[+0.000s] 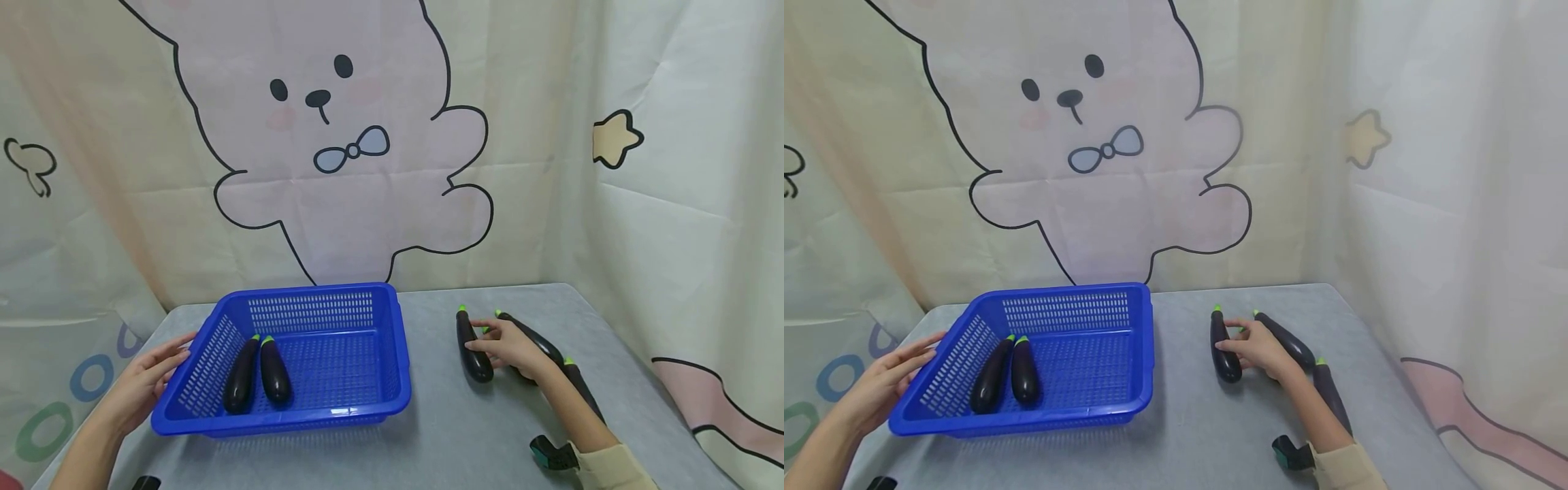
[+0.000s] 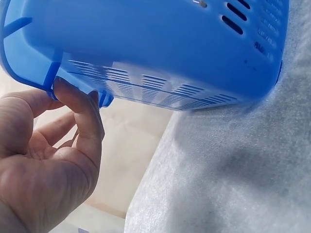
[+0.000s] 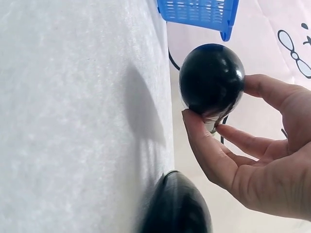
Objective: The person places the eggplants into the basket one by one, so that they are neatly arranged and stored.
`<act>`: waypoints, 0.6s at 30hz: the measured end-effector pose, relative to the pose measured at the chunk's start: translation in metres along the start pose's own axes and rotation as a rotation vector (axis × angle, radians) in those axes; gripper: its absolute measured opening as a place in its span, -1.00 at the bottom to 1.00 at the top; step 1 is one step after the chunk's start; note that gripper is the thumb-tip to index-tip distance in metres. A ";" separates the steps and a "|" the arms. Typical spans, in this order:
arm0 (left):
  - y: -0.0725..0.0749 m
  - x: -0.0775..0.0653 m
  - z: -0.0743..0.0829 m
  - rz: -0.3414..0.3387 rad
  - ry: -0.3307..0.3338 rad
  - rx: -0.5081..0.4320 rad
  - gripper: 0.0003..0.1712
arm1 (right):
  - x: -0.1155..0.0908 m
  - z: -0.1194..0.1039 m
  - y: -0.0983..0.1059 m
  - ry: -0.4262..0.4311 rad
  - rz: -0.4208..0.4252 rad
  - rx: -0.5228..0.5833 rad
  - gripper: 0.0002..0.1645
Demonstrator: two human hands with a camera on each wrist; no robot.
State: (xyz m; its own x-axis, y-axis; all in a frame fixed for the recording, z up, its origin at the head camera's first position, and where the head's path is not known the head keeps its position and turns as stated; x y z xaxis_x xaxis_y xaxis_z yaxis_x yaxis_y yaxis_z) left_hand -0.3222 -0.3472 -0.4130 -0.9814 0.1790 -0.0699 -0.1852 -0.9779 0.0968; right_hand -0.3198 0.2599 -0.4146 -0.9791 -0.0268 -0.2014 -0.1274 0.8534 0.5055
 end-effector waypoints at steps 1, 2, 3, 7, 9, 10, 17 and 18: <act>0.000 0.000 0.000 -0.003 0.002 0.001 -0.56 | 0.000 -0.001 0.000 0.002 0.000 -0.001 -0.21; 0.000 0.000 0.000 -0.004 0.006 0.004 -0.56 | -0.001 -0.002 0.000 0.003 -0.002 0.002 -0.21; 0.000 0.000 -0.001 -0.005 0.009 0.008 -0.56 | -0.001 -0.003 0.000 0.005 -0.005 0.003 -0.20; 0.000 0.000 -0.001 0.004 0.024 0.015 -0.58 | -0.002 -0.009 0.000 0.012 -0.013 0.014 -0.20; 0.000 0.000 -0.001 0.013 0.034 0.017 -0.60 | -0.003 -0.012 0.000 0.020 -0.019 0.017 -0.19; 0.000 0.000 -0.002 0.018 0.039 0.020 -0.60 | -0.003 -0.013 0.000 0.023 -0.023 0.019 -0.18; 0.000 -0.001 -0.002 0.056 0.051 0.035 -0.63 | -0.001 -0.023 -0.003 0.029 -0.049 0.039 -0.15; -0.001 -0.001 -0.002 0.059 0.053 0.028 -0.64 | 0.000 -0.024 -0.003 0.030 -0.053 0.041 -0.15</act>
State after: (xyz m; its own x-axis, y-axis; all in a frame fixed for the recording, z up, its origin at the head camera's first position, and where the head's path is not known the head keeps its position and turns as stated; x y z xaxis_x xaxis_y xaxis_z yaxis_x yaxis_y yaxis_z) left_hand -0.3210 -0.3469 -0.4148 -0.9867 0.1149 -0.1154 -0.1297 -0.9830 0.1302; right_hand -0.3229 0.2445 -0.3957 -0.9756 -0.0874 -0.2012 -0.1729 0.8711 0.4597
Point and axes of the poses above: each hand's wrist, its own x-axis towards the middle knuckle, its own y-axis out of the back of the hand, z = x × y, the point moved 9 cm from there along x, towards the middle knuckle
